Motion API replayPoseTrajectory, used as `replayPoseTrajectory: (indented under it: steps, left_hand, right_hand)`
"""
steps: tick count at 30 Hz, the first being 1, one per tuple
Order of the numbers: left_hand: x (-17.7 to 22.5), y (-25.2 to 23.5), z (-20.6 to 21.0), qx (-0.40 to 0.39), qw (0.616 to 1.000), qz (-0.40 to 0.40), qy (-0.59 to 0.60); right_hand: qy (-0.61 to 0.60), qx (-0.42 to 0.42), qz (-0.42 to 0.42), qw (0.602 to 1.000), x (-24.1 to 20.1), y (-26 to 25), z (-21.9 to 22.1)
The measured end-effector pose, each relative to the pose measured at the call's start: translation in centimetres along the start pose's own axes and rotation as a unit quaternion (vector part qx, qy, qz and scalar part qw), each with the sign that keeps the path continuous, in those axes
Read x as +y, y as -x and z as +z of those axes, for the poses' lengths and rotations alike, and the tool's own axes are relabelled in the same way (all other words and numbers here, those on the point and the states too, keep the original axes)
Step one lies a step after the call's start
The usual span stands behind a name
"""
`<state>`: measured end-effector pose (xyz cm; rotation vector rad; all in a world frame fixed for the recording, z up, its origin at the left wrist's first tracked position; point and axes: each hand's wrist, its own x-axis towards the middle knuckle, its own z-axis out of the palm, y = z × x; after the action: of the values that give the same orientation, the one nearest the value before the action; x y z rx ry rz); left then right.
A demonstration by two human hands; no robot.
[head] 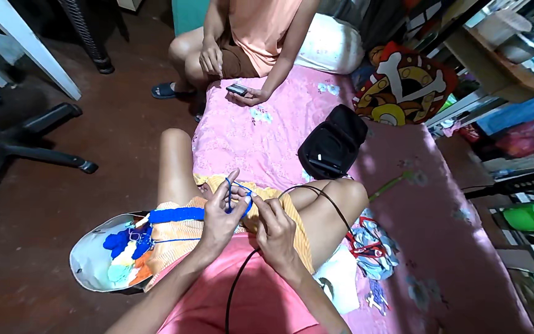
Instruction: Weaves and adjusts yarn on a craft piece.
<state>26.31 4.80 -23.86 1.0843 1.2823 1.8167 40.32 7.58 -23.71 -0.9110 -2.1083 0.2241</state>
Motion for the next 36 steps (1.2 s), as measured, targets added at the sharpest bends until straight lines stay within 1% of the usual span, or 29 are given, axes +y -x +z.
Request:
replayPoseTrajectory:
  steps: [6,8,9,10,11,12,13,14,15,16,17,18,19,20,21,23,25,28,31,33,36]
  left_hand:
    - [-0.7,0.3,0.2,0.019,0.988,0.114,-0.106]
    - [-1.0,0.2,0.3,0.027,0.98,0.146,-0.132]
    - [-1.1,0.2,0.3,0.03,0.979,0.151,-0.134]
    - [-1.0,0.2,0.4,0.029,0.981,0.146,-0.125]
    - [-0.8,0.2,0.4,0.023,0.986,0.13,-0.104]
    - [-0.5,0.1,0.5,0.012,0.991,0.106,-0.077]
    - [-0.2,0.0,0.5,0.004,0.995,0.081,-0.049]
    - [0.1,-0.1,0.4,-0.003,0.998,0.057,-0.024]
    - [0.5,-0.4,0.2,-0.007,0.999,0.031,-0.004]
    - [1.0,-0.6,-0.1,-0.014,1.0,0.005,0.007]
    - [1.4,-0.9,-0.4,-0.024,0.999,-0.021,0.011]
    - [1.8,-1.1,-0.8,-0.034,0.998,-0.047,0.008]
    - [2.2,-1.4,-1.1,-0.042,0.997,-0.071,0.002]
    - [2.5,-1.6,-1.4,-0.051,0.994,-0.092,-0.003]
    - [2.7,-1.8,-1.6,-0.063,0.992,-0.109,-0.006]
    - [2.8,-2.0,-2.0,-0.076,0.988,-0.131,-0.011]
    - [2.6,-2.0,-2.0,-0.075,0.989,-0.126,-0.031]
    - [2.3,-1.6,-2.0,-0.064,0.991,-0.075,-0.088]
    - [2.0,-1.4,-2.1,-0.06,0.988,-0.015,-0.144]
    - [1.4,-1.3,-2.3,-0.072,0.975,0.059,-0.202]
    - [0.4,-1.3,-2.4,-0.096,0.94,0.188,-0.269]
  right_hand:
    - [0.004,0.004,-0.01,1.0,-0.4,0.0,0.0]
    - [-0.04,-0.013,0.017,0.999,-0.6,-0.3,0.0]
    - [-0.095,-0.036,0.058,0.993,-0.7,-0.5,-0.1]
    - [-0.178,-0.066,0.117,0.975,-0.9,-0.8,-0.3]
    - [-0.281,-0.085,0.18,0.939,-0.9,-1.3,-0.4]
    - [-0.374,-0.083,0.23,0.895,-0.9,-1.8,-0.3]
    - [-0.444,-0.075,0.257,0.855,-0.8,-2.2,-0.1]
    - [-0.481,-0.067,0.264,0.833,-0.5,-2.3,0.1]
    - [-0.488,-0.063,0.251,0.833,-0.3,-2.3,0.2]
    - [-0.468,-0.059,0.22,0.854,0.2,-2.1,0.4]
    - [-0.414,-0.051,0.169,0.893,0.7,-1.9,0.5]
    - [-0.333,-0.036,0.103,0.937,1.4,-1.6,0.8]
    - [-0.243,-0.015,0.037,0.969,2.0,-1.5,0.9]
    - [-0.17,0.002,-0.018,0.985,2.5,-1.5,0.8]
    - [-0.117,0.009,-0.056,0.991,2.7,-1.7,0.5]
    - [-0.048,0.007,-0.09,0.995,2.2,-1.9,-0.3]
    - [0.008,0.007,-0.099,0.995,1.4,-2.0,-0.9]
    - [0.065,0.013,-0.102,0.993,0.6,-2.1,-1.6]
    - [0.086,0.01,-0.104,0.991,0.5,-2.0,-1.9]
    - [0.097,0.008,-0.108,0.989,0.5,-2.1,-2.1]
    - [0.096,-0.014,-0.095,0.991,0.3,-2.3,-3.0]
